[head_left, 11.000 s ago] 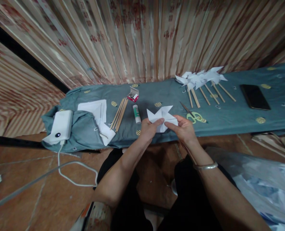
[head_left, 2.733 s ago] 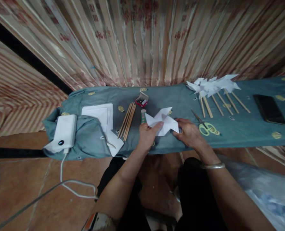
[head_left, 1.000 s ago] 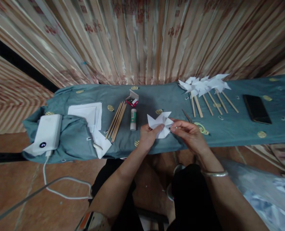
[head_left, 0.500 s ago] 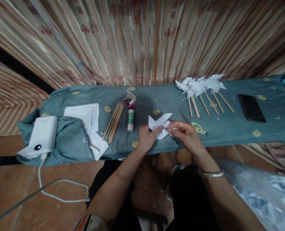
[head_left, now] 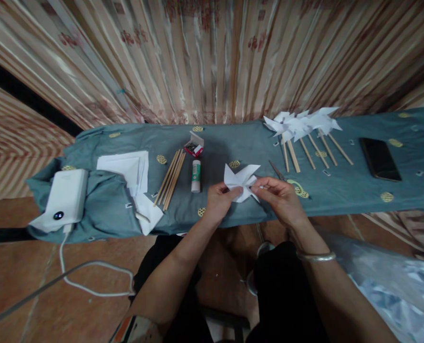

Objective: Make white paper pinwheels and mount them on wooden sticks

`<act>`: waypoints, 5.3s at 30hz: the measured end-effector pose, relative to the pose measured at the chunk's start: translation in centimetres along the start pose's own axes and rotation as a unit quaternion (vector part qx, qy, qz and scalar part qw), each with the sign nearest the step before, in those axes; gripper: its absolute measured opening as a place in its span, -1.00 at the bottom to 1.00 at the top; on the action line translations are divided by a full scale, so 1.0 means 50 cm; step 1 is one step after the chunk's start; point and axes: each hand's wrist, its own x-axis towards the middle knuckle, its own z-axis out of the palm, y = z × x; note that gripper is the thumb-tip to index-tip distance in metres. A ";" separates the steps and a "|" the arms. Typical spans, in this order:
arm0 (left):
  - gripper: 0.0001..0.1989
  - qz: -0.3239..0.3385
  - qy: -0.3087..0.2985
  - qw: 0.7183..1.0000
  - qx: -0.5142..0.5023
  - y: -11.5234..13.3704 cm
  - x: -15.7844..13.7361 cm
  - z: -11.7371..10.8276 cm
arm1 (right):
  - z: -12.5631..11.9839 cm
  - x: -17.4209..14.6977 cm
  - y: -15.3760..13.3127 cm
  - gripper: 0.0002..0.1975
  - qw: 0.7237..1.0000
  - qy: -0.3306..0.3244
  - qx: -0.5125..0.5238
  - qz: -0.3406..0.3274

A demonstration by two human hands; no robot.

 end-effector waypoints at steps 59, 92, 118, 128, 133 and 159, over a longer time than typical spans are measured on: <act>-0.83 0.045 -0.047 0.998 0.026 -0.010 0.005 -0.006 | -0.008 -0.001 0.020 -0.92 0.985 -0.014 -0.131 -0.108; -0.70 -0.009 -0.033 0.999 -0.031 0.009 -0.002 0.000 | 0.013 0.001 0.023 -0.69 0.996 0.063 -0.014 -0.061; -0.66 -0.033 -0.057 0.998 -0.010 0.011 -0.014 -0.007 | 0.015 -0.002 0.005 -0.73 0.991 -0.017 0.101 0.090; -0.65 0.013 -0.021 0.998 0.060 0.003 -0.011 -0.007 | 0.026 0.001 -0.001 -0.72 0.996 0.031 0.066 0.058; -0.69 0.033 -0.027 0.998 0.047 0.001 -0.010 -0.003 | 0.029 0.001 -0.008 -0.72 0.994 0.042 0.078 0.064; -0.68 0.052 -0.027 0.998 0.005 0.007 -0.006 0.014 | 0.023 0.004 -0.011 -0.72 0.994 0.021 0.087 0.065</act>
